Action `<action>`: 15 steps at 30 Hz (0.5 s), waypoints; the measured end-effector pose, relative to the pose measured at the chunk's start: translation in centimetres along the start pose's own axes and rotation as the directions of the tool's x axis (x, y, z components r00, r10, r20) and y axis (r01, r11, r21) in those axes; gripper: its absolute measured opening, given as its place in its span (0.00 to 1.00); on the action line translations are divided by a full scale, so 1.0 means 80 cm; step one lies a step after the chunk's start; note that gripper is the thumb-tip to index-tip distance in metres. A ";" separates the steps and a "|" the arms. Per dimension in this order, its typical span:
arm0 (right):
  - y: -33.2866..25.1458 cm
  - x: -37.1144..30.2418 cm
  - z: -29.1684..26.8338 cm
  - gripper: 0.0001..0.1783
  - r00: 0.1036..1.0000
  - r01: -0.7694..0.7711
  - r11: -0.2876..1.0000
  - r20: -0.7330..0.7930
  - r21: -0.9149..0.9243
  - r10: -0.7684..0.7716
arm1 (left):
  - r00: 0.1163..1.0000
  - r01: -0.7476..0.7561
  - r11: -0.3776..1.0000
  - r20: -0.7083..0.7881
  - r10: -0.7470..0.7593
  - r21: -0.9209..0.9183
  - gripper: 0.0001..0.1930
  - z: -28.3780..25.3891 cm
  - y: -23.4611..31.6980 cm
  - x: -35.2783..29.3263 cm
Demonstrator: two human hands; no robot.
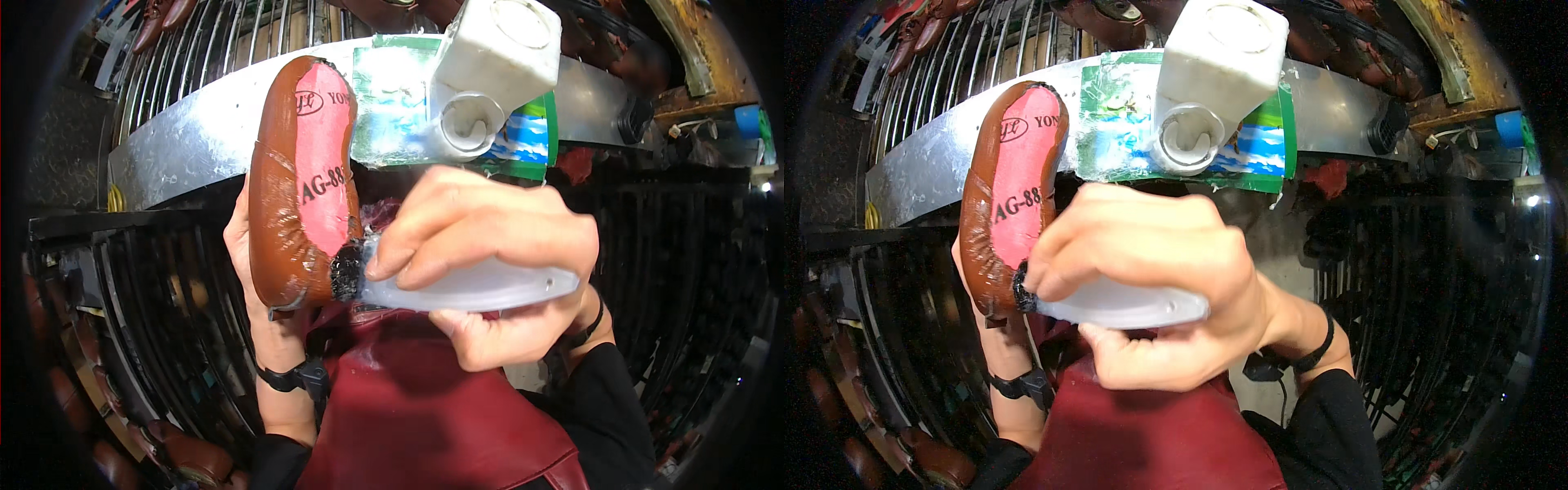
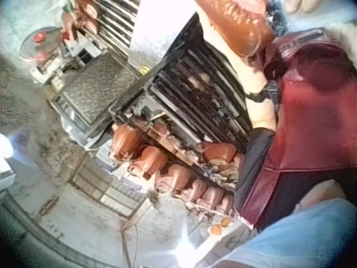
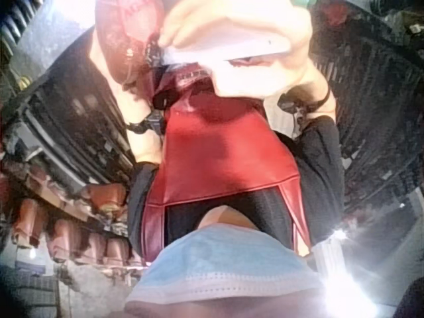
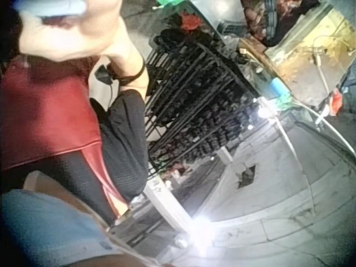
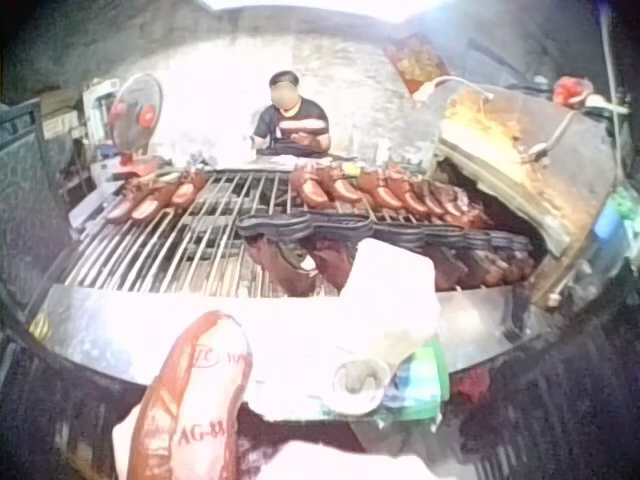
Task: Applying adhesive to shoe uppers and placing soles on a factory conveyor belt.
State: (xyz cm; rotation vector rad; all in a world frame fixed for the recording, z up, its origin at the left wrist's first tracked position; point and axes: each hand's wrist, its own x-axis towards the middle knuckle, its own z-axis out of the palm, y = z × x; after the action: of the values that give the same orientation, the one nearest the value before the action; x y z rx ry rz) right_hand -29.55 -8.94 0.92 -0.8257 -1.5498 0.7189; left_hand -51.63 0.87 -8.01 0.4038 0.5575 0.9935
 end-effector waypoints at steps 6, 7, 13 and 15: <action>0.073 0.035 -0.056 0.20 0.996 -0.084 0.991 0.051 0.105 0.079 | 0.932 -0.342 0.507 0.217 0.292 0.791 0.19 0.011 -0.013 0.007; 0.096 0.043 -0.065 0.16 0.998 -0.062 0.982 0.007 0.176 0.061 | 0.955 -0.256 0.730 0.047 0.294 0.634 0.18 -0.005 -0.022 0.004; 0.106 -0.014 0.016 0.11 0.570 -0.375 0.587 -0.321 0.718 0.756 | 0.998 -0.015 0.971 -0.050 0.028 0.240 0.25 -0.027 0.027 0.050; 0.112 -0.036 0.025 0.12 0.483 -0.313 0.529 -0.347 0.789 0.804 | 0.969 -0.155 0.847 -0.087 0.230 0.508 0.23 -0.004 0.041 0.088</action>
State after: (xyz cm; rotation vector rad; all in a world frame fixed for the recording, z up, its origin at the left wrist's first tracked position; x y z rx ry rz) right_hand -30.32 -6.30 -8.25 -0.9571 -0.1900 1.1989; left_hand -51.05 8.64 -8.25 0.8699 0.9272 1.0725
